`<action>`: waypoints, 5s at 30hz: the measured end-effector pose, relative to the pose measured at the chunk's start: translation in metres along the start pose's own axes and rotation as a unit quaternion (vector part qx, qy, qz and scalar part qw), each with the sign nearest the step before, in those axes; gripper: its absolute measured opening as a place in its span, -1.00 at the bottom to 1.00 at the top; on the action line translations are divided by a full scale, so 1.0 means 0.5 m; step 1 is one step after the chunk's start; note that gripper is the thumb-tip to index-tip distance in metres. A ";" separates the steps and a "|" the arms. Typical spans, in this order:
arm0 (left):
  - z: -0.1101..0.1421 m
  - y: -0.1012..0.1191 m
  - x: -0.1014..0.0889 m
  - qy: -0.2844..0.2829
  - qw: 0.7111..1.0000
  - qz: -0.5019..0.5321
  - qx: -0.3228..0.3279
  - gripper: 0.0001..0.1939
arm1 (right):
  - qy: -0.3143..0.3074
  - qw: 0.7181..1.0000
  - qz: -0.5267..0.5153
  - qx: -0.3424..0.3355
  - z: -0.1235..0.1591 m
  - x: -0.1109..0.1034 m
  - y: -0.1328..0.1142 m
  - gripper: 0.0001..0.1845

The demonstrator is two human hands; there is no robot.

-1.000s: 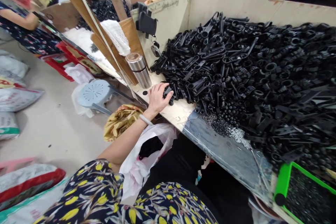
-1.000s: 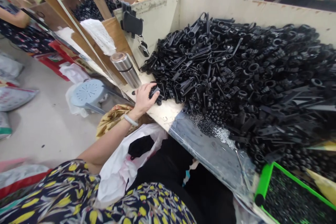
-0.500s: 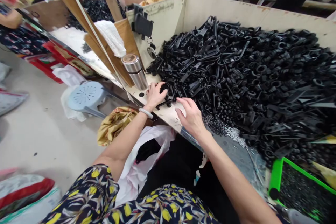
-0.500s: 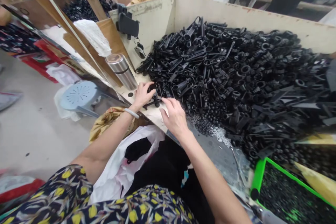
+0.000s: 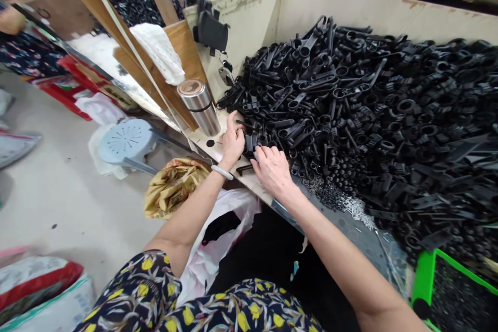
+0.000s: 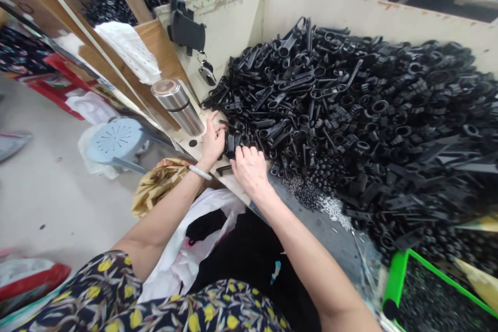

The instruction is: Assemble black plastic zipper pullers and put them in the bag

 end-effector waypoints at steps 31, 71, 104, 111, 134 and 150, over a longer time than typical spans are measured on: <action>0.046 0.046 -0.016 0.006 0.997 -0.045 0.068 -0.60 | 0.016 0.997 -0.019 -0.071 0.090 -0.030 0.061 -0.62; 0.272 0.122 -0.095 -0.112 0.914 -0.302 0.246 -0.61 | 0.173 0.963 -0.170 0.115 0.429 -0.095 0.146 -0.80; 0.384 0.212 -0.063 -0.451 0.795 0.360 -0.187 -0.42 | 0.131 0.984 -0.054 0.108 0.411 -0.070 0.174 -0.79; 0.389 0.206 -0.061 -0.450 0.796 0.363 -0.180 -0.44 | 0.147 0.977 -0.118 0.099 0.415 -0.068 0.167 -0.77; 0.323 0.270 0.021 -0.339 0.905 -0.101 0.237 -0.87 | 0.250 0.867 -0.384 0.197 0.432 -0.064 0.154 -0.81; 0.427 0.297 -0.047 -0.451 0.784 0.387 -0.179 -0.58 | 0.292 0.656 -0.645 0.261 0.413 -0.058 0.086 -0.78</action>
Point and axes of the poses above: each hand's wrist, its own z-axis away from the middle knuckle, its own x-axis out of the palm, y = z × x, the point moved 1 cm from there along -z, towards the middle knuckle, and after that the axes turned 12 degrees about -z, right-handed, at the moved point
